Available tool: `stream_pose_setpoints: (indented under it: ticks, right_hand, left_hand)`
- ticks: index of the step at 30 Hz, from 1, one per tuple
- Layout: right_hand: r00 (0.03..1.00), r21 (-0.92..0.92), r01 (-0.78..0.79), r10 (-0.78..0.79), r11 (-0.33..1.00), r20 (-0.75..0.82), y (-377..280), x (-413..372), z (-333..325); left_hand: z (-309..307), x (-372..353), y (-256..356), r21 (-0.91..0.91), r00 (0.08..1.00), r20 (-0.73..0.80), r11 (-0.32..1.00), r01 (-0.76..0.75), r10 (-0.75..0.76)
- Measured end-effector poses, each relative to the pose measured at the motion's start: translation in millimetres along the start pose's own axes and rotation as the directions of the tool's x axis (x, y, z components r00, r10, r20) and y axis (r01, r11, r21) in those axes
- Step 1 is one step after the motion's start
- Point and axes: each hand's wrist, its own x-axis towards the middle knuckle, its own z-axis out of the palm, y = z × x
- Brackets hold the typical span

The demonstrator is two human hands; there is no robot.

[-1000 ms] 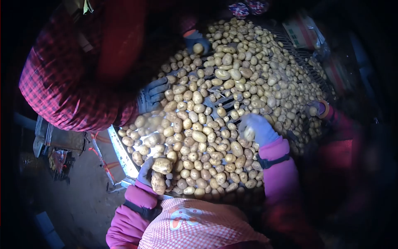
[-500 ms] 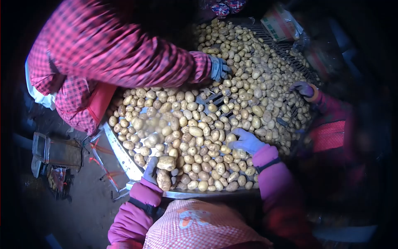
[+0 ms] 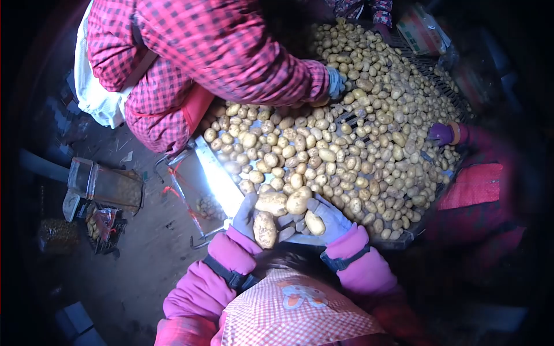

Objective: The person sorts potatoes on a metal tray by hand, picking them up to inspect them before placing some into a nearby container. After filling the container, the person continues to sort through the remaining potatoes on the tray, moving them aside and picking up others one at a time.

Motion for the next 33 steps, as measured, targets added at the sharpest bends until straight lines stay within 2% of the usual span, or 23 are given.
stream_pose_setpoints:
  ticks: [2, 3, 4, 6, 7, 8, 10, 12, 14, 18, 20, 22, 23, 24, 26, 28, 30, 31, 32, 33]
  right_hand:
    - [1.0, 0.097, 0.019, -0.018, 0.995, -0.01, 12, 0, 8]
    - [0.998, 0.004, 0.017, -0.017, 1.0, 0.064, 20, 0, -6]
    - [0.998, 0.006, 0.018, -0.019, 1.0, 0.058, 23, -6, -5]
    - [0.995, -0.362, 0.1, -0.082, 0.927, 0.063, 24, -17, -1]
    - [0.999, -0.356, 0.03, -0.02, 0.934, 0.031, 24, -21, 1]
    - [0.999, -0.352, 0.036, -0.03, 0.935, 0.022, 25, -27, 3]
    - [0.999, -0.433, 0.027, -0.032, 0.901, -0.005, 27, -42, 11]
    - [0.996, -0.402, 0.081, -0.088, 0.912, 0.0, 32, -54, 10]
    - [0.997, -0.423, 0.077, -0.075, 0.903, 0.022, 35, -65, 5]
    - [0.987, -0.439, 0.157, -0.128, 0.885, 0.095, 52, -97, -24]
    - [0.979, -0.343, 0.202, -0.193, 0.917, 0.062, 65, -112, -39]
    - [0.947, -0.291, 0.306, -0.323, 0.906, -0.008, 83, -128, -63]
    - [0.933, -0.195, 0.344, -0.358, 0.919, -0.042, 88, -142, -70]
    - [0.922, -0.172, 0.366, -0.381, 0.915, -0.066, 93, -157, -80]
    - [0.84, -0.072, 0.541, -0.542, 0.838, -0.001, 100, -188, -96]
    - [0.832, -0.054, 0.553, -0.554, 0.831, -0.014, 107, -221, -107]
    - [0.833, 0.04, 0.541, -0.528, 0.84, -0.168, 125, -251, -121]
    - [0.871, 0.033, 0.484, -0.477, 0.875, -0.119, 141, -260, -147]
    - [0.86, 0.041, 0.502, -0.493, 0.864, -0.134, 154, -267, -155]
    - [0.787, 0.175, 0.616, -0.591, 0.768, -0.177, 166, -274, -161]
  left_hand:
    - [-5, -15, 2, -0.027, 1.0, -0.024, 1.0, -0.004, 0.003]
    - [-7, -21, 3, -0.052, 0.999, -0.039, 0.999, -0.016, 0.014]
    - [-8, -26, 4, -0.055, 0.999, -0.039, 0.998, -0.011, 0.009]
    - [-5, -31, 7, -0.044, 1.0, 0.003, 0.999, -0.025, 0.025]
    - [0, -33, 7, -0.035, 0.999, -0.014, 0.999, -0.035, 0.035]
    - [0, -31, 6, -0.033, 1.0, -0.012, 0.999, -0.022, 0.021]
    - [-2, -25, 2, 0.003, 0.991, -0.08, 0.994, -0.111, 0.111]
    - [-1, -19, -4, 0.011, 0.988, -0.118, 0.995, -0.097, 0.097]
    - [1, -16, -13, 0.049, 0.982, -0.087, 0.986, -0.162, 0.166]
    - [4, -5, -40, 0.14, 0.984, -0.097, 0.981, -0.137, 0.152]
    - [19, -2, -66, 0.141, 0.994, -0.072, 0.987, -0.07, 0.08]
    - [20, 5, -94, 0.156, 0.999, 0.003, 0.987, 0.041, -0.042]
    - [17, 9, -110, 0.016, 0.996, -0.053, 0.997, 0.074, -0.074]
    - [16, 13, -124, 0.033, 0.992, -0.065, 0.993, 0.113, -0.111]
    - [12, 21, -149, 0.338, 0.971, -0.194, 0.92, 0.199, -0.138]
    - [3, 29, -172, 0.393, 0.958, -0.221, 0.883, 0.258, -0.182]
    - [21, 32, -200, 0.367, 0.926, -0.224, 0.854, 0.369, -0.305]
    - [39, 33, -216, 0.252, 0.898, -0.096, 0.863, 0.438, -0.429]
    - [42, 35, -226, 0.262, 0.888, -0.102, 0.849, 0.458, -0.448]
    - [45, 38, -236, 0.301, 0.879, -0.084, 0.829, 0.472, -0.47]
